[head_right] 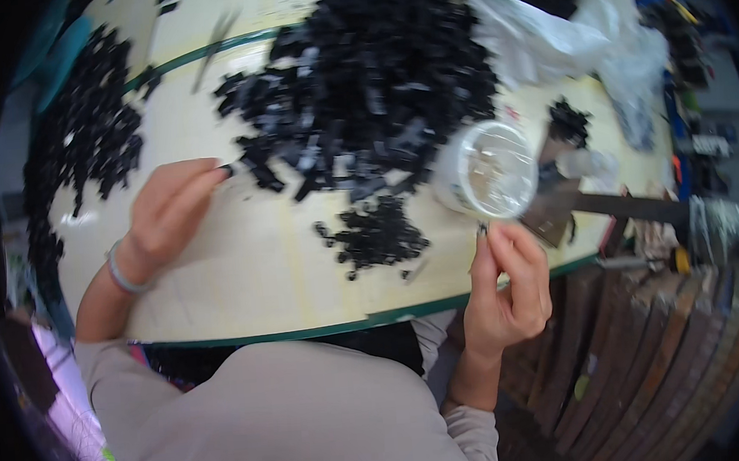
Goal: The person assembles plastic components by attaching small black plastic pieces to plastic parts by hand.
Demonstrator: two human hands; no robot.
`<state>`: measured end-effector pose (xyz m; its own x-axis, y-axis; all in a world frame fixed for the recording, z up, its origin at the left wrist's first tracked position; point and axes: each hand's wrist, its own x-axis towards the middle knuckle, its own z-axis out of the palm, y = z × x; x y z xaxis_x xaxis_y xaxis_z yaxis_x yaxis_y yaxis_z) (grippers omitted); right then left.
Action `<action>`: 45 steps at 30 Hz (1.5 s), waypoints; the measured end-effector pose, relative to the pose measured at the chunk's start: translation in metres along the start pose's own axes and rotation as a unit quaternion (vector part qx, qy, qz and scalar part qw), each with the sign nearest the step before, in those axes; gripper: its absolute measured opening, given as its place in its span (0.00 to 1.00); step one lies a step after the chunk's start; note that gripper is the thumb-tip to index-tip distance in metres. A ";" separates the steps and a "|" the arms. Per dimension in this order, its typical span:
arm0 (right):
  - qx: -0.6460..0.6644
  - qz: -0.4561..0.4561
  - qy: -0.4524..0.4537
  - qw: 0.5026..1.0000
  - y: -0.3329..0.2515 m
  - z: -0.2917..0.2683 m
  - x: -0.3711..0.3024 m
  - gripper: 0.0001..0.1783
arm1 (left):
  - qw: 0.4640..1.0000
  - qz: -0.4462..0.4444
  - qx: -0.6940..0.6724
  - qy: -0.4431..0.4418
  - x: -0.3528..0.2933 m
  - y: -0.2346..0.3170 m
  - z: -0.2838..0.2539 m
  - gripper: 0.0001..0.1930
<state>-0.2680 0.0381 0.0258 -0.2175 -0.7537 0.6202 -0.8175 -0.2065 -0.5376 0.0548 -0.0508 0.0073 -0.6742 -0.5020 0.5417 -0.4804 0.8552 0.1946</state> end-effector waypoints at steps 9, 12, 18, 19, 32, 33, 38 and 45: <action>-0.060 -0.147 -0.155 0.975 0.019 -0.008 0.063 0.10 | 0.740 -0.458 -0.491 0.051 -0.009 0.013 -0.008 0.07; -0.069 -0.155 -0.187 0.968 0.020 -0.006 0.068 0.10 | 0.682 -0.462 -0.566 0.018 -0.003 0.021 0.000 0.07; -0.059 -0.154 -0.205 0.965 0.021 -0.007 0.070 0.09 | 0.570 -0.419 -0.706 -0.030 0.010 0.036 0.003 0.14; -0.058 -0.155 -0.208 0.964 0.021 -0.008 0.069 0.09 | 0.486 -0.427 -0.762 -0.034 0.013 0.039 0.005 0.15; 0.270 0.107 -0.126 0.948 -0.013 0.000 0.017 0.12 | 0.412 -0.457 -0.776 -0.136 0.013 0.056 0.018 0.16; 0.280 0.114 -0.130 0.944 -0.017 0.002 0.014 0.13 | 0.425 -0.440 -0.778 -0.142 0.010 0.057 0.021 0.17; 0.315 0.068 -0.167 0.932 -0.047 0.019 -0.007 0.14 | 0.373 -0.431 -0.809 -0.141 0.006 0.056 0.029 0.16; 0.304 -0.060 -0.176 0.934 -0.052 0.046 -0.020 0.14 | 0.337 -0.422 -0.836 -0.096 0.006 0.059 0.028 0.08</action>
<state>-0.1964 0.0354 0.0156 0.1315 -0.8389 0.5281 -0.3471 -0.5380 -0.7682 0.0067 -0.0069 -0.0008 -0.7938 -0.5195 -0.3162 0.3332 -0.8064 0.4885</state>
